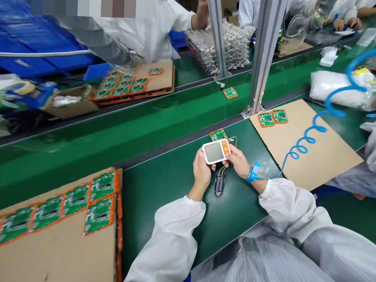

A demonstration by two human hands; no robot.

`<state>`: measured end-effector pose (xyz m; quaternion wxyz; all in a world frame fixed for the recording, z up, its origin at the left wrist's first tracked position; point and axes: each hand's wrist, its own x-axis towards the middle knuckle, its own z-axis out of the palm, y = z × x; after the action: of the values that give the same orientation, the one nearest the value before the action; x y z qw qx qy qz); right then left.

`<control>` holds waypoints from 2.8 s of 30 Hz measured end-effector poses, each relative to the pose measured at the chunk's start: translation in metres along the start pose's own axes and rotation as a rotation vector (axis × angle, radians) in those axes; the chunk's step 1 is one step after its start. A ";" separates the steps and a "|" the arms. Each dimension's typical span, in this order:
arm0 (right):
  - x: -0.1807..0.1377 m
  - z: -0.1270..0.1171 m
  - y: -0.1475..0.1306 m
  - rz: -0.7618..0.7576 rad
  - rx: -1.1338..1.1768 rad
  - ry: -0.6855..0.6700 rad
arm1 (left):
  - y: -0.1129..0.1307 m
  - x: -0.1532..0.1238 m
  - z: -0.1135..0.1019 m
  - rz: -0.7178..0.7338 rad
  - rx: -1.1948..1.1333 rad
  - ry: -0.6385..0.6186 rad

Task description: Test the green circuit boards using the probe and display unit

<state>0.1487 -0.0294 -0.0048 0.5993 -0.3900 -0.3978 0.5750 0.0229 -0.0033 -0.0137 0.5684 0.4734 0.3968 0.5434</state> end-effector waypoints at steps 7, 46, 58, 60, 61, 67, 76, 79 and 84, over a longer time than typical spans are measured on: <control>-0.003 -0.001 -0.003 0.030 -0.044 -0.096 | -0.002 -0.001 -0.004 0.018 -0.011 0.050; 0.002 -0.002 -0.008 0.064 -0.145 0.142 | -0.002 -0.002 -0.002 0.022 0.055 0.050; 0.000 0.001 -0.012 0.066 -0.164 0.081 | -0.005 0.000 -0.003 0.021 0.013 0.065; 0.000 0.000 -0.012 0.065 -0.153 0.083 | -0.004 0.000 -0.003 0.027 0.015 0.069; 0.000 0.000 -0.012 0.067 -0.149 0.083 | -0.004 0.000 -0.002 0.029 0.017 0.074; 0.001 -0.001 -0.009 0.082 -0.131 0.095 | -0.003 0.000 -0.002 0.031 0.019 0.059; 0.002 -0.003 -0.008 0.045 -0.170 0.077 | -0.003 0.000 -0.002 0.047 0.034 0.046; 0.002 -0.006 -0.010 0.008 -0.279 0.090 | -0.002 0.000 -0.001 0.051 0.031 0.038; 0.004 -0.022 -0.016 -0.196 -0.599 0.330 | -0.002 0.000 0.000 0.060 0.036 0.049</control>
<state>0.1749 -0.0258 0.0015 0.5670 -0.5959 -0.4821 0.3017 0.0235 -0.0032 -0.0156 0.5331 0.4818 0.4062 0.5645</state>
